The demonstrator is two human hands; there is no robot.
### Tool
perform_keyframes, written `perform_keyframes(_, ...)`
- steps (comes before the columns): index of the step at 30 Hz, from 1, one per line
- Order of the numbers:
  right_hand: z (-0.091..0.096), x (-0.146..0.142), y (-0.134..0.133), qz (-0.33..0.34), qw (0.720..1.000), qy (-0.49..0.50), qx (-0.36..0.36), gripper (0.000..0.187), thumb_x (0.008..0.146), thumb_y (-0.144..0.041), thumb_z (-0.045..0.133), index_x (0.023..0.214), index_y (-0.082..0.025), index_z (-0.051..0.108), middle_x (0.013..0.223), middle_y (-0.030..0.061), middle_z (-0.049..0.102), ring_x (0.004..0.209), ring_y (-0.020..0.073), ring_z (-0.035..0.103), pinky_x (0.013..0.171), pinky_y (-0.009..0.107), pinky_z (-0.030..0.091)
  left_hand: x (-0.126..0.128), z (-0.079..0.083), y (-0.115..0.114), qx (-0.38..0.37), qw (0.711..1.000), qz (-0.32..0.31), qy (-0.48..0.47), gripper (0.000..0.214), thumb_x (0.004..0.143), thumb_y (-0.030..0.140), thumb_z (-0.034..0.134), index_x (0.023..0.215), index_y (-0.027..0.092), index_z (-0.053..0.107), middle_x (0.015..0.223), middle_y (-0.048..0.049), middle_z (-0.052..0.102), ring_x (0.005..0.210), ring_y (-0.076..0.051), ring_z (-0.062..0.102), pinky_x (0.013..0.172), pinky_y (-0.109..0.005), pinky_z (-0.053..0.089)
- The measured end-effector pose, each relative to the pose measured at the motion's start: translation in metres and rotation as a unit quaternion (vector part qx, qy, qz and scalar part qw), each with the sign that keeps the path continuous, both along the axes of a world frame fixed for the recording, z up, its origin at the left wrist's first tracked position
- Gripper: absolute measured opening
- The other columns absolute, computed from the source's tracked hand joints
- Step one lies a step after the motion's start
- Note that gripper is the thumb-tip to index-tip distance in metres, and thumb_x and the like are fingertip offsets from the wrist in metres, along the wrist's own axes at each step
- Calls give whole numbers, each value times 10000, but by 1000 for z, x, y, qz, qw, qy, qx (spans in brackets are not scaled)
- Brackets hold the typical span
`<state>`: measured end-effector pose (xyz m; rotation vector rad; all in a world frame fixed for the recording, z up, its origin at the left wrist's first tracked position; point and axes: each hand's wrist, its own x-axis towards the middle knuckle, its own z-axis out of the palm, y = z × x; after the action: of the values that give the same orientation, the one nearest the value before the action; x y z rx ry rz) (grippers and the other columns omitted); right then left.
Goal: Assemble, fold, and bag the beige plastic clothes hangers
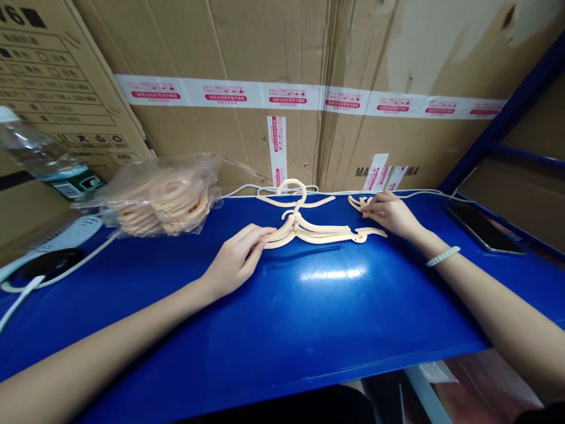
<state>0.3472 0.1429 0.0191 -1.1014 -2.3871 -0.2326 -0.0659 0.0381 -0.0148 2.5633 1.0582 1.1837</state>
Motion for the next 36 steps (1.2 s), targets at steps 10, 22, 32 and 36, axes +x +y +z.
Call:
perform_keyframes(10, 38, -36, -45, -108, 874, 452, -139, 274, 809, -488, 741, 842, -216, 745, 668, 40, 697, 498, 165, 579, 487, 311, 447, 1, 4, -1, -14, 999, 20, -30, 273, 1015, 179, 412, 1211, 163, 601, 1057, -93, 656, 949, -192, 635, 851, -310, 511)
perform_keyframes(22, 20, -66, -56, -41, 698, 584, -413, 319, 698, -395, 870, 923, -222, 726, 988, 70, 764, 957, 222, 731, 773, 302, 617, 0, 7, 0, -19, 997, 29, -62, 225, 1011, 202, 413, 1134, 168, 598, 1034, -85, 663, 955, -203, 645, 862, -320, 527)
perform_keyframes(32, 12, -75, -60, 1, 691, 544, -476, 373, 620, -376, 923, 802, -216, 641, 996, 59, 736, 1007, 211, 678, 853, 339, 574, -1, 5, 1, -17, 998, 30, -61, 210, 1007, 181, 420, 1121, 169, 596, 1030, -82, 656, 962, -199, 631, 874, -324, 516)
perform_keyframes(36, 16, -76, -61, 13, 688, 517, -510, 349, 663, -408, 897, 735, -199, 627, 1106, 99, 721, 1115, 257, 648, 909, 397, 566, -1, 6, 1, -12, 998, 26, -55, 216, 1012, 194, 411, 1117, 174, 599, 1026, -80, 657, 944, -201, 627, 856, -327, 514)
